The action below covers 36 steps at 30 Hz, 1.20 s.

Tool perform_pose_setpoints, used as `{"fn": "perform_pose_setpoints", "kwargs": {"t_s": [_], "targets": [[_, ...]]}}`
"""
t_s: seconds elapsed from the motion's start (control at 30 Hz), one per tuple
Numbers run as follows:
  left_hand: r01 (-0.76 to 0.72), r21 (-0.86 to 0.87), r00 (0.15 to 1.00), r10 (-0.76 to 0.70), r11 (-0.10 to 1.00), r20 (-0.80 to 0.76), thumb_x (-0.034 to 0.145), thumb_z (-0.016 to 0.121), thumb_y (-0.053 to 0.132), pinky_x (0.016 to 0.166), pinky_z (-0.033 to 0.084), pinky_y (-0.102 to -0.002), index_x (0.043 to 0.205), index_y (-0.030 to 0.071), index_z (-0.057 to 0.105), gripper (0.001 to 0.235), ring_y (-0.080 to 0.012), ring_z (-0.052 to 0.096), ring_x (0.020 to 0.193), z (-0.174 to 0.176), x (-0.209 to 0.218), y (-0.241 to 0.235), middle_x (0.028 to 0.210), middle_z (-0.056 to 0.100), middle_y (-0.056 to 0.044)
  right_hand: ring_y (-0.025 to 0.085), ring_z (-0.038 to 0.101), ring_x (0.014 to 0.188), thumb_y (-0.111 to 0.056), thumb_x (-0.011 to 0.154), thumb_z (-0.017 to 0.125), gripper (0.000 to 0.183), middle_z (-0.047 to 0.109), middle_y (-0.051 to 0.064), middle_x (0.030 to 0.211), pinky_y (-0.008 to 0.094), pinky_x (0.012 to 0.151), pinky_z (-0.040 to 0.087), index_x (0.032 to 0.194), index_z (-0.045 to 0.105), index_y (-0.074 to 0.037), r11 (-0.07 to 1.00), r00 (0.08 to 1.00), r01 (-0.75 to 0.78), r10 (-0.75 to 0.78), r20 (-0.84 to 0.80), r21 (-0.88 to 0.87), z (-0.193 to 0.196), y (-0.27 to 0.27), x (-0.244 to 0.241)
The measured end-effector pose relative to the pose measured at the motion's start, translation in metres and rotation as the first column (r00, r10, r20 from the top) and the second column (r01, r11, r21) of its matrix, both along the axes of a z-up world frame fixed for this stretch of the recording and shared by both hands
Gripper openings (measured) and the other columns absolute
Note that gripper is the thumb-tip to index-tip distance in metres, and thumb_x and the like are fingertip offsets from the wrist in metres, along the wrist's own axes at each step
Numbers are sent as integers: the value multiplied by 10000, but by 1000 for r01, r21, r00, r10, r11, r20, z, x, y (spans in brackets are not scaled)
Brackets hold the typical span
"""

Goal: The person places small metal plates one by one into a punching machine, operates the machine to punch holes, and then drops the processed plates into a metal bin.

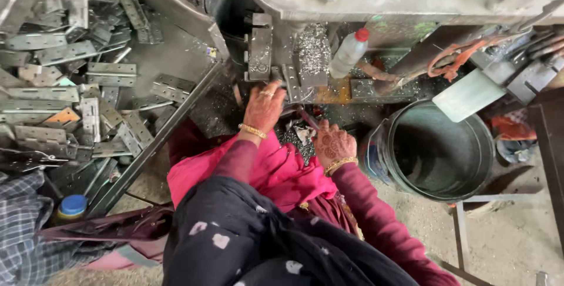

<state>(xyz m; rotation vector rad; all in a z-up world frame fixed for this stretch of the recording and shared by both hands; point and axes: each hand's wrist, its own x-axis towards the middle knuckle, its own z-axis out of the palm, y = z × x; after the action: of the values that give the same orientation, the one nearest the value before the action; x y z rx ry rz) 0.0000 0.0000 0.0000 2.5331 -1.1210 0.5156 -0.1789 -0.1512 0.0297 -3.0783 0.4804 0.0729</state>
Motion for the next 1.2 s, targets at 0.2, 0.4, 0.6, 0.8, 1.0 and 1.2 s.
{"fn": "perform_pose_setpoints", "kwargs": {"t_s": [0.2,0.4,0.6,0.8,1.0,1.2], "targets": [[-162,130,987,162,978,10,964,632,201,978,499,-501,1116,130,713,186,-282,648,1127,57,20,-93,1268,637,-124,344,702,1016,-458,948,603,514,688,137,1153,479,804,550,1317,549,-104,988,987,122,-111,-114,92,5,-1,3],[-178,106,970,193,978,-150,988,522,198,1055,427,-560,1319,166,676,367,-333,605,1196,24,4,-82,1190,703,-127,357,706,955,-502,939,577,659,701,173,1109,477,773,554,1419,501,-55,998,1000,23,-22,-12,58,-13,-15,3],[-158,150,978,176,976,-115,1023,465,168,1088,323,-537,1345,58,672,398,-318,477,1381,-3,8,-45,1356,665,-101,341,707,958,-406,933,561,624,708,149,1107,483,763,552,1455,492,-70,998,995,36,-31,-92,56,-30,-11,3],[-212,401,946,290,891,-145,949,468,232,1168,173,-592,1255,85,691,406,-312,302,1492,22,18,-60,1533,496,-53,343,702,916,-423,870,584,642,706,159,1042,466,745,553,1400,512,-67,999,997,-38,39,-64,30,-13,-21,16],[-293,348,933,345,891,-98,1005,423,191,1241,109,-595,1364,105,661,439,-280,281,1526,1,36,-64,1569,478,-54,378,714,900,-433,964,581,471,729,191,985,505,734,565,1262,578,-68,963,972,178,-141,-186,200,-69,-16,1],[-223,370,909,329,902,-255,984,378,220,1212,77,-624,1347,163,640,452,-278,235,1524,0,36,-52,1584,412,-2,418,700,884,-456,874,676,455,723,211,941,537,742,554,1118,602,-80,853,972,228,-169,-165,470,-122,-17,-28]]}}
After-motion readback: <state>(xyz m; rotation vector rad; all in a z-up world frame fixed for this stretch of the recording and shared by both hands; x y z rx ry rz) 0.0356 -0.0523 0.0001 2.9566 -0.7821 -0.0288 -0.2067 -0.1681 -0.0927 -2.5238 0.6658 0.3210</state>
